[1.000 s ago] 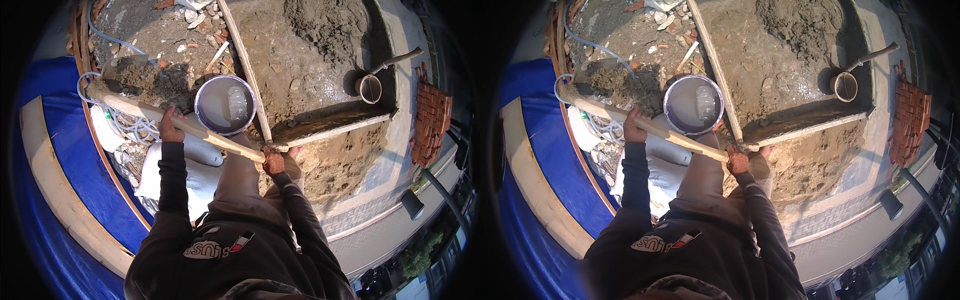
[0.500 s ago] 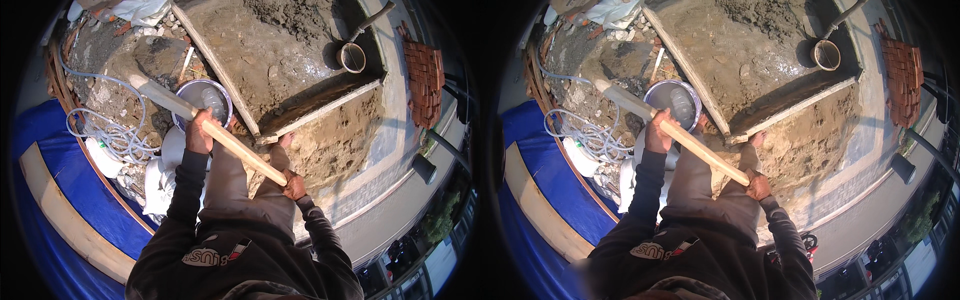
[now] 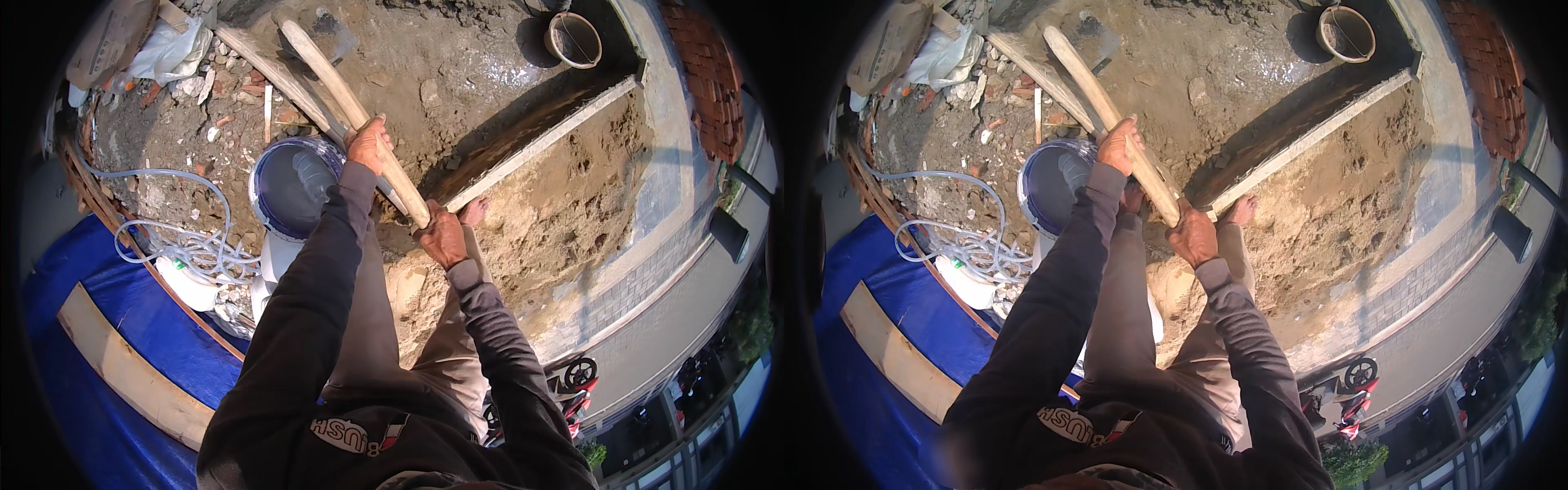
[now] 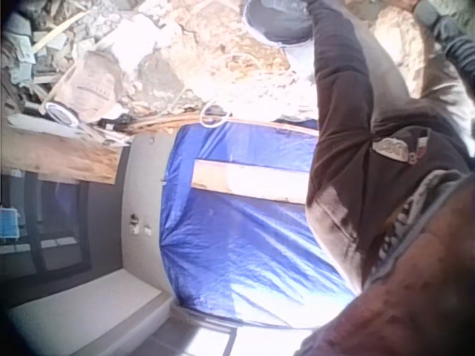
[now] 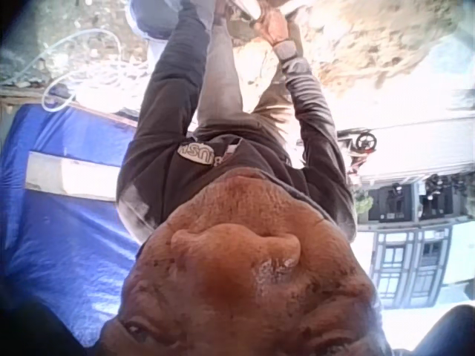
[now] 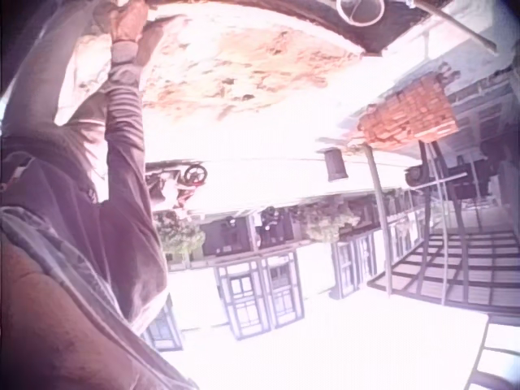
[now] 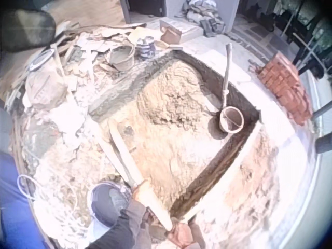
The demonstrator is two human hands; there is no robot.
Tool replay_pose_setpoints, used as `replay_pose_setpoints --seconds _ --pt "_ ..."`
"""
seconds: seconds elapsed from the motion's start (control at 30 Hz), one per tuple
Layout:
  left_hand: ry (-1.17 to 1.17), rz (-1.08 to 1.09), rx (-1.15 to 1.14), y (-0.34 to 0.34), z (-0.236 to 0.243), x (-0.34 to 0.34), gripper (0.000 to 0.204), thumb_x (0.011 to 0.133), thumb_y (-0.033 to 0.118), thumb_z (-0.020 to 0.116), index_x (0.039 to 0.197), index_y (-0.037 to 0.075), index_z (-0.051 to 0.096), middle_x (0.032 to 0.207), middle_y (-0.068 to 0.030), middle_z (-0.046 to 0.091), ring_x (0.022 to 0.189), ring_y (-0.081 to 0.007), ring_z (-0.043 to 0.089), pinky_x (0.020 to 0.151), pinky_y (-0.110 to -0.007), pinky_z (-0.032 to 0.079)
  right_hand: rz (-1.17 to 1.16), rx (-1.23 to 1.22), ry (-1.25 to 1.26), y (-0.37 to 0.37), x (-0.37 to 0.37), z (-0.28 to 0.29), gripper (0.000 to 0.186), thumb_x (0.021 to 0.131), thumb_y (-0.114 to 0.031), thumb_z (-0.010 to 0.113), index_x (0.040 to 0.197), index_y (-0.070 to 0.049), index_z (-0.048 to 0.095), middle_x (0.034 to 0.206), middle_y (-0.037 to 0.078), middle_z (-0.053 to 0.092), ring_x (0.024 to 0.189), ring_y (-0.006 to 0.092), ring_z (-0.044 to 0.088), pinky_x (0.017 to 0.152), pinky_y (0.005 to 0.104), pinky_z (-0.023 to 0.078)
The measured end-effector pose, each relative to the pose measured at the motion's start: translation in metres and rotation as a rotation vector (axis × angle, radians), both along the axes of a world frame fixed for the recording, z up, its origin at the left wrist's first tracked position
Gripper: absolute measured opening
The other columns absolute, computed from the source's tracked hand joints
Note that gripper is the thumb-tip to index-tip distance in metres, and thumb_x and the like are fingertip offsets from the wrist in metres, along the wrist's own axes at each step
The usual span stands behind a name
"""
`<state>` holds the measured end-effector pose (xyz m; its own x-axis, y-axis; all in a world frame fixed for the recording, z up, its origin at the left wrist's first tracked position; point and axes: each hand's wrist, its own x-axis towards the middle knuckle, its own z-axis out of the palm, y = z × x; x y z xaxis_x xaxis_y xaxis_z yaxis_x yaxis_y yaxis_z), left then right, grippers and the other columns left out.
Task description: The person uses a long wooden plank to screed and level wet concrete within a wooden form. They repeatedly pull and push the plank across the surface to distribute the material evenly.
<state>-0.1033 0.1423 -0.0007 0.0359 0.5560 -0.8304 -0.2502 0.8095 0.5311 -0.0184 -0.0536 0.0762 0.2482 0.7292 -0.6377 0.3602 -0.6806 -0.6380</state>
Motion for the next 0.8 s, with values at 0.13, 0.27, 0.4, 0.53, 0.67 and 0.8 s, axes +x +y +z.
replay_pose_setpoints --seconds 0.13,0.27,0.4,0.53,0.67,0.8 --pt "0.062 -0.082 -0.092 -0.019 -0.046 0.039 0.026 0.076 0.013 0.074 0.091 0.003 0.056 0.076 -0.0050 0.052 0.057 -0.0170 0.051 0.047 -0.033 0.043 -0.011 0.085 0.006 0.060 0.020 -0.089 0.029 0.068 -0.011 0.060 0.094 0.000 0.058 0.080 0.026 0.063 0.081 0.0416 0.063 0.071 0.0452 0.050" --pt "0.072 -0.255 -0.268 -0.048 -0.085 0.037 0.023 0.075 0.012 0.075 0.088 0.006 0.057 0.074 -0.0032 0.052 0.058 -0.0176 0.051 0.049 -0.035 0.044 -0.111 -0.072 0.019 0.033 0.012 -0.107 0.026 0.068 -0.010 0.064 0.090 0.002 0.057 0.080 0.024 0.063 0.082 0.0390 0.064 0.069 0.0435 0.051" --pt "0.086 -0.331 -0.372 -0.067 -0.123 0.044 0.021 0.074 0.012 0.075 0.084 0.008 0.056 0.073 -0.0027 0.051 0.057 -0.0170 0.050 0.049 -0.035 0.043 -0.149 -0.113 0.025 -0.050 -0.005 -0.107 0.031 0.069 -0.011 0.063 0.098 -0.002 0.056 0.077 0.022 0.063 0.079 0.0395 0.064 0.066 0.0433 0.051" --pt "0.030 -0.376 -0.538 -0.137 -0.136 0.029 0.023 0.074 0.015 0.076 0.082 0.010 0.055 0.072 -0.0006 0.047 0.056 -0.0152 0.046 0.051 -0.034 0.042 -0.292 -0.272 0.010 -0.137 -0.034 -0.087 0.035 0.064 -0.007 0.062 0.098 -0.003 0.055 0.072 0.020 0.062 0.068 0.0397 0.062 0.061 0.0429 0.050" --pt "0.141 -0.396 -0.524 -0.203 -0.115 0.012 0.021 0.075 0.013 0.074 0.081 0.010 0.054 0.070 -0.0014 0.047 0.052 -0.0146 0.047 0.046 -0.033 0.042 -0.282 -0.345 0.075 -0.175 -0.050 -0.051 0.037 0.063 -0.010 0.060 0.100 -0.006 0.052 0.069 0.022 0.060 0.070 0.0413 0.062 0.061 0.0477 0.048" --pt "0.112 -0.357 -0.413 -0.172 -0.095 0.036 0.022 0.075 0.010 0.072 0.084 0.008 0.053 0.069 -0.0027 0.049 0.050 -0.0151 0.048 0.043 -0.033 0.042 -0.297 -0.346 0.067 -0.149 -0.035 -0.054 0.042 0.063 -0.012 0.062 0.103 -0.004 0.052 0.072 0.024 0.061 0.073 0.0420 0.062 0.066 0.0473 0.050"
